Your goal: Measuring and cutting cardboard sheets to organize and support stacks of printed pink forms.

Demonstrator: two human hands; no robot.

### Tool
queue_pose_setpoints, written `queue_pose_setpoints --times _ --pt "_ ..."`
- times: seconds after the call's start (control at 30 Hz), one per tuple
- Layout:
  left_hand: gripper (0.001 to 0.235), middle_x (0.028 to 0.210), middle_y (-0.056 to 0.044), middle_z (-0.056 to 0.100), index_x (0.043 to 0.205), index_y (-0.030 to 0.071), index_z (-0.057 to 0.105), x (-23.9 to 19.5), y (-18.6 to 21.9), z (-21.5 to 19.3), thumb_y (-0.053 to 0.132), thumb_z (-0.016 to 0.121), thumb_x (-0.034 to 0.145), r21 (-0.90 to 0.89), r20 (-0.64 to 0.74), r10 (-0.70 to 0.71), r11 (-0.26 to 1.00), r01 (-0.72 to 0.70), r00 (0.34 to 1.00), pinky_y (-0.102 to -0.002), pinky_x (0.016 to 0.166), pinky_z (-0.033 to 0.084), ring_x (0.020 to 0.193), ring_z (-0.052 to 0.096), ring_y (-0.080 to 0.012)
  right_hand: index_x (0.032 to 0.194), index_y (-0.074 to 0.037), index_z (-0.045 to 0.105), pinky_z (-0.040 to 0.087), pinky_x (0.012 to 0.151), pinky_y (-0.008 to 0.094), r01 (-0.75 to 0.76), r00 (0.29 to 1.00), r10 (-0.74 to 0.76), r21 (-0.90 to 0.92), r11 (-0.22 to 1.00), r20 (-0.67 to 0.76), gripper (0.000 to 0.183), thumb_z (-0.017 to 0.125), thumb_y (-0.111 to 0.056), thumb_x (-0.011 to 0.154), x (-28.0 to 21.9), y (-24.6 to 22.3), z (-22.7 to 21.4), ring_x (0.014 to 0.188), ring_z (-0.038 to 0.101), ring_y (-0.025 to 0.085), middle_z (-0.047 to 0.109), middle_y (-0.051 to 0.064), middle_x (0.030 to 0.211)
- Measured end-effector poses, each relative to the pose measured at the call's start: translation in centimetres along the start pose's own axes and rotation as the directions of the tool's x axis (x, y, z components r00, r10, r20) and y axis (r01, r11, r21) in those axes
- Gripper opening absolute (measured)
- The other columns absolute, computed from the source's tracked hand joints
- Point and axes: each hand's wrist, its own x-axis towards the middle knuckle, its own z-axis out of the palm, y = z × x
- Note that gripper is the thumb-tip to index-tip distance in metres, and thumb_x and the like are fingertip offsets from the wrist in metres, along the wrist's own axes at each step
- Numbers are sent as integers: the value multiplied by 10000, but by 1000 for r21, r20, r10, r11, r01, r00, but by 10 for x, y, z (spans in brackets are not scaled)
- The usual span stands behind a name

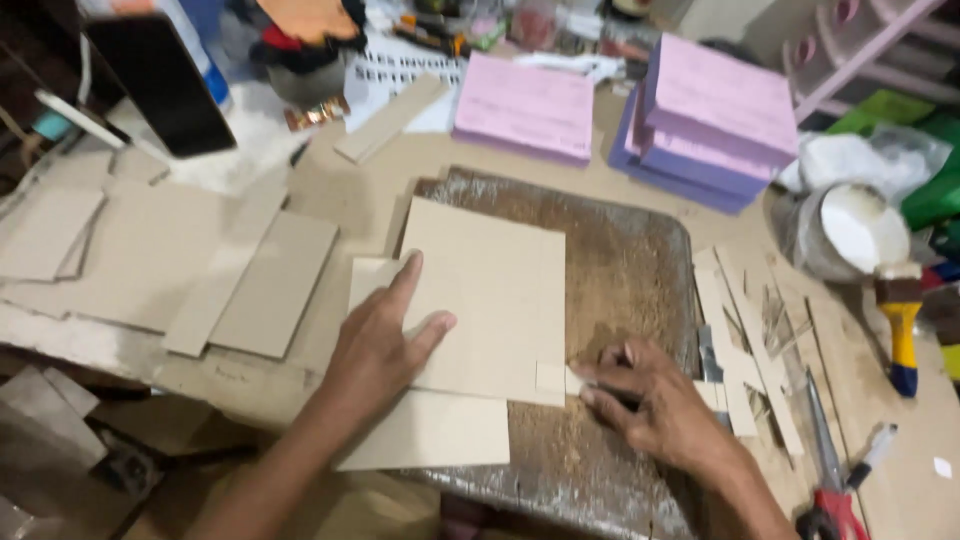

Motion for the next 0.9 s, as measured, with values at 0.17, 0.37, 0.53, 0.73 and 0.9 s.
queue_pose_setpoints --times 0.17,0.37,0.53,0.73,0.9 --pt "1084 1534 -202 440 1643 188 202 5 0 -2 553 762 790 128 82 -80 989 69 993 -483 1083 422 1380 468 -362 1343 -322 703 518 936 376 106 992 -98 105 989 -77 506 799 -258 850 2 11 7 967 548 138 592 -66 981" --pt "1073 1585 -176 394 1636 192 214 3 -1 -3 542 754 777 76 83 -66 995 60 994 -485 1122 370 1443 400 -345 1341 -322 708 526 889 369 110 991 -103 84 990 -85 506 807 -280 847 3 17 9 941 526 141 559 -68 942" --pt "1097 1594 -176 380 1640 196 192 2 0 -4 534 771 772 56 76 -77 996 73 994 -481 1135 354 1457 378 -351 1347 -332 701 523 912 370 130 989 -125 58 990 -79 506 800 -284 853 4 21 11 941 529 133 561 -73 953" --pt "1110 1569 -196 404 1639 171 190 2 -3 -1 545 767 768 62 56 -47 997 44 997 -465 1126 363 1436 403 -353 1348 -352 699 507 874 357 144 987 -141 33 989 -83 478 758 -346 874 3 22 10 911 498 134 525 -71 916" --pt "1106 1513 -242 448 1640 150 196 2 -4 2 540 781 786 87 39 -28 996 25 999 -479 1091 391 1378 451 -396 1366 -309 683 463 883 362 224 968 -218 38 974 -127 487 753 -327 884 5 28 14 897 498 140 538 -64 887"
